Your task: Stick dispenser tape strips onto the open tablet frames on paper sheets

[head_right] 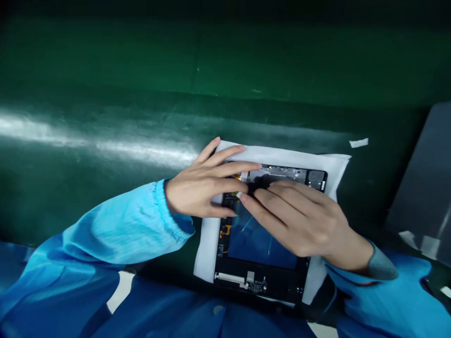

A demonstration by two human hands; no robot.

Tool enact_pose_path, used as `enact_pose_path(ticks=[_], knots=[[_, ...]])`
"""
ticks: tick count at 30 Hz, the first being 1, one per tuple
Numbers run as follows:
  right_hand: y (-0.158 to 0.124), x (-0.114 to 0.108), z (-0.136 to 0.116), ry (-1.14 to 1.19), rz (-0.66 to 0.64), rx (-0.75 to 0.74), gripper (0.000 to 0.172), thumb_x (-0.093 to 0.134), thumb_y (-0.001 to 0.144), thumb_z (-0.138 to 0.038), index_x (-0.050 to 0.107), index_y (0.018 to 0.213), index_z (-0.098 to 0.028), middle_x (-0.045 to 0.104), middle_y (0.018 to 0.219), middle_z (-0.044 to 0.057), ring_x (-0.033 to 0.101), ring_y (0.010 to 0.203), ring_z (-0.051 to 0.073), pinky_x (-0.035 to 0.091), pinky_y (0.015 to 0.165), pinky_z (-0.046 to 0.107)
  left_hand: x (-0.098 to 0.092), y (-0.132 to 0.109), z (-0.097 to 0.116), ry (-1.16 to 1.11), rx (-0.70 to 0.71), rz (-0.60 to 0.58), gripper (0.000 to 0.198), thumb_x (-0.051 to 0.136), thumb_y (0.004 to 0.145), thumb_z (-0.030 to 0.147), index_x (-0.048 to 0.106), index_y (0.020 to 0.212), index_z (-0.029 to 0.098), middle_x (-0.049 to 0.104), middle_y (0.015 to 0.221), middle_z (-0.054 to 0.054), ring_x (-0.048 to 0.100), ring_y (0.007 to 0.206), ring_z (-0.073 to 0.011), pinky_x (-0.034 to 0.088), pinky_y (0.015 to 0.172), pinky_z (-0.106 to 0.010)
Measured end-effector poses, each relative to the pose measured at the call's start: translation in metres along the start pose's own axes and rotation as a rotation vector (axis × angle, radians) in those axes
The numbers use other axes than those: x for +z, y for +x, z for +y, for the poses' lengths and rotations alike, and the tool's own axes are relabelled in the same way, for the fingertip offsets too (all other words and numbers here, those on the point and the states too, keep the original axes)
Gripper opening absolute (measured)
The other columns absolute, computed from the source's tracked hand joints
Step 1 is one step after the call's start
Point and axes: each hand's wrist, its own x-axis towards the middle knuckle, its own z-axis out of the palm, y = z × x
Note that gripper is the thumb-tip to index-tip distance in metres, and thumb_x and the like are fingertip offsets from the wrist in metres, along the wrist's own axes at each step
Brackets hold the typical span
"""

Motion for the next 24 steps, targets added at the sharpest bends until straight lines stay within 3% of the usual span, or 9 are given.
enact_pose_path(ticks=[4,8,17,24], knots=[[0.0009,0.0061,0.0035,0.063,-0.038,0.010,0.036,0.063,0.084,0.001,0.064,0.119,-0.010,0.074,0.102,0.010,0.068,0.092,0.024,0.058,0.081,0.040,-0.0003,0.0000,0.0001,-0.009,0.002,0.002,0.033,0.086,0.074,0.036,0.072,0.103,0.025,0.050,0.153,-0.002,0.032,0.149,-0.0384,0.009,0.125,-0.069],[0.0061,0.0023,0.0034,0.059,-0.078,0.007,0.027,0.058,0.089,-0.001,0.065,0.113,-0.011,0.074,0.099,0.009,0.068,0.089,0.023,0.058,0.078,0.039,-0.0011,0.0002,-0.0001,-0.014,-0.002,-0.007,0.031,0.085,0.076,0.036,0.072,0.101,0.026,0.050,0.153,-0.002,0.032,0.149,-0.0385,0.008,0.125,-0.069],[0.0072,-0.0001,0.0013,-0.026,-0.061,-0.039,0.026,0.061,0.088,-0.001,0.070,0.110,-0.009,0.075,0.101,0.008,0.069,0.095,0.023,0.058,0.084,0.038,-0.0016,0.0004,0.0007,-0.025,-0.005,-0.011,0.034,0.085,0.074,0.034,0.072,0.104,0.025,0.049,0.154,-0.004,0.030,0.150,-0.0390,0.006,0.124,-0.069],[0.0038,0.0001,-0.0008,-0.047,-0.060,-0.060,0.029,0.059,0.086,0.001,0.071,0.110,-0.007,0.075,0.103,0.011,0.068,0.096,0.024,0.057,0.084,0.038,0.0049,-0.0068,-0.0012,0.098,0.059,0.052,0.036,0.080,0.081,0.045,0.072,0.109,0.024,0.051,0.152,-0.005,0.035,0.148,-0.0384,0.014,0.124,-0.068]])
